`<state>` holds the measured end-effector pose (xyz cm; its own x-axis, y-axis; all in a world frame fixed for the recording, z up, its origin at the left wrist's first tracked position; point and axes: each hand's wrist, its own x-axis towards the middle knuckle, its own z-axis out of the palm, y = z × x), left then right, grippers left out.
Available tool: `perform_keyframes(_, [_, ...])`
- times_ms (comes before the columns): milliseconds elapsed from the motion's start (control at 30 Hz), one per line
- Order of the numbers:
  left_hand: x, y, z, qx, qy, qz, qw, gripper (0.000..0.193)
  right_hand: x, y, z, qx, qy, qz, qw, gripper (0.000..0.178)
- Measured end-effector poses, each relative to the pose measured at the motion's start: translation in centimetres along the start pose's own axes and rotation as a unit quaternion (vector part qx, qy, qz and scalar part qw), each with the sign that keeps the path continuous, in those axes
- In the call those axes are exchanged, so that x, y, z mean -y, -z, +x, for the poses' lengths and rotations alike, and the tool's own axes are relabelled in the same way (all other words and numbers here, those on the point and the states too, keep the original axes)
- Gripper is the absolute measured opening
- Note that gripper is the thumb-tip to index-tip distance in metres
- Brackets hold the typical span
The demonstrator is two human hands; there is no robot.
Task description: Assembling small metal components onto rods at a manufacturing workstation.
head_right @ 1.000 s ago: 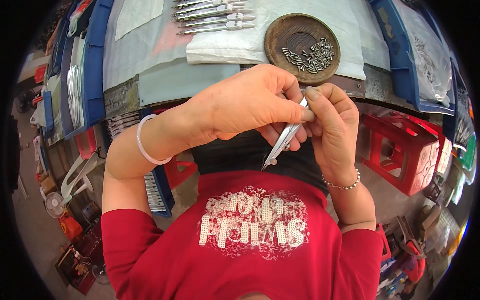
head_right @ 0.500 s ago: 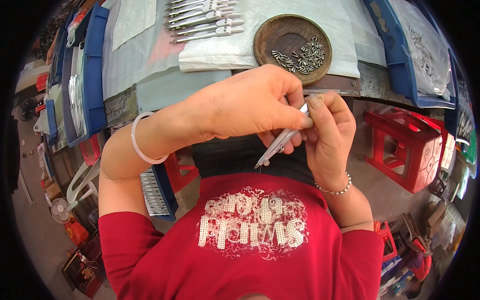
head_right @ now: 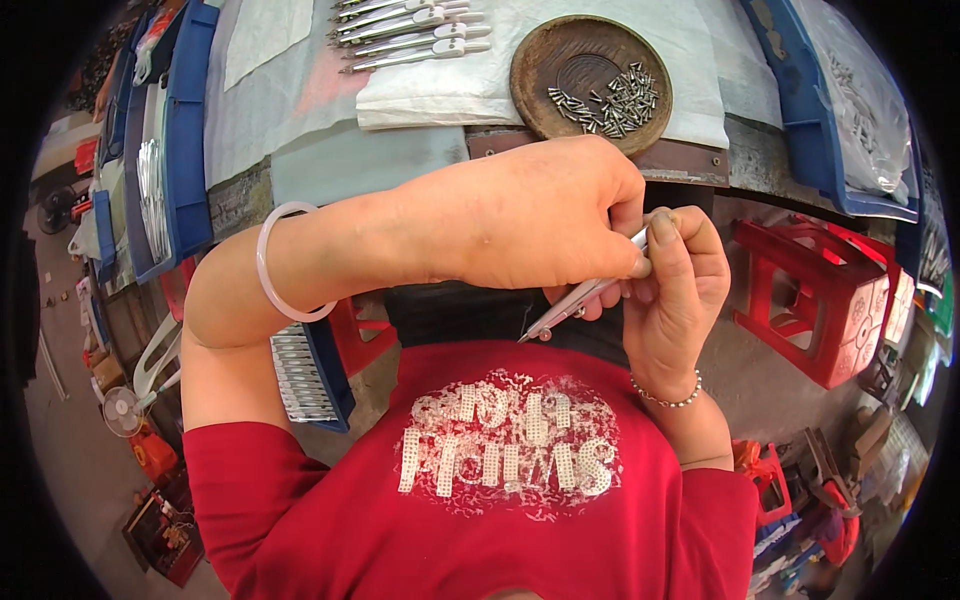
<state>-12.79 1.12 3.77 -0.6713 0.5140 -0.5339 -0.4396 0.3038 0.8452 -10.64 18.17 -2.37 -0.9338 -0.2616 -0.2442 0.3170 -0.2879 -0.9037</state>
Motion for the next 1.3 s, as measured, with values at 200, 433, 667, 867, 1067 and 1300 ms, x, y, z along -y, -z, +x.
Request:
perform_keyframes(200, [2.1, -0.4, -0.9, -0.007, 0.045, -0.082, 0.996, 0.018, -0.7, -0.8, -0.5, 0.004, -0.067, 0.012, 0.998, 0.014])
perform_keyframes(433, [6.1, -2.2, -3.8, -0.045, 0.105, -0.248, 0.962, 0.016, -1.4, -2.1, -1.3, 0.074, -0.177, 0.01, 0.981, 0.012])
perform_keyframes(667, [8.6, -2.6, -5.6, -0.071, 0.078, -0.378, 0.92, 0.015, -2.6, -3.5, -0.9, 0.102, -0.232, -0.03, 0.967, 0.013])
perform_keyframes(867, [9.1, -2.6, -6.0, -0.076, 0.059, -0.433, 0.896, 0.016, -3.3, -3.8, -0.8, 0.12, -0.25, -0.021, 0.961, 0.014])
perform_keyframes(1067, [9.4, -2.4, -6.1, -0.069, 0.051, -0.438, 0.895, 0.016, -3.3, -4.1, -1.0, 0.115, -0.255, -0.016, 0.96, 0.014])
perform_keyframes(1300, [9.3, -1.9, -6.0, -0.049, 0.058, -0.404, 0.911, 0.016, -2.9, -4.2, -1.4, 0.092, -0.229, -0.023, 0.969, 0.013])
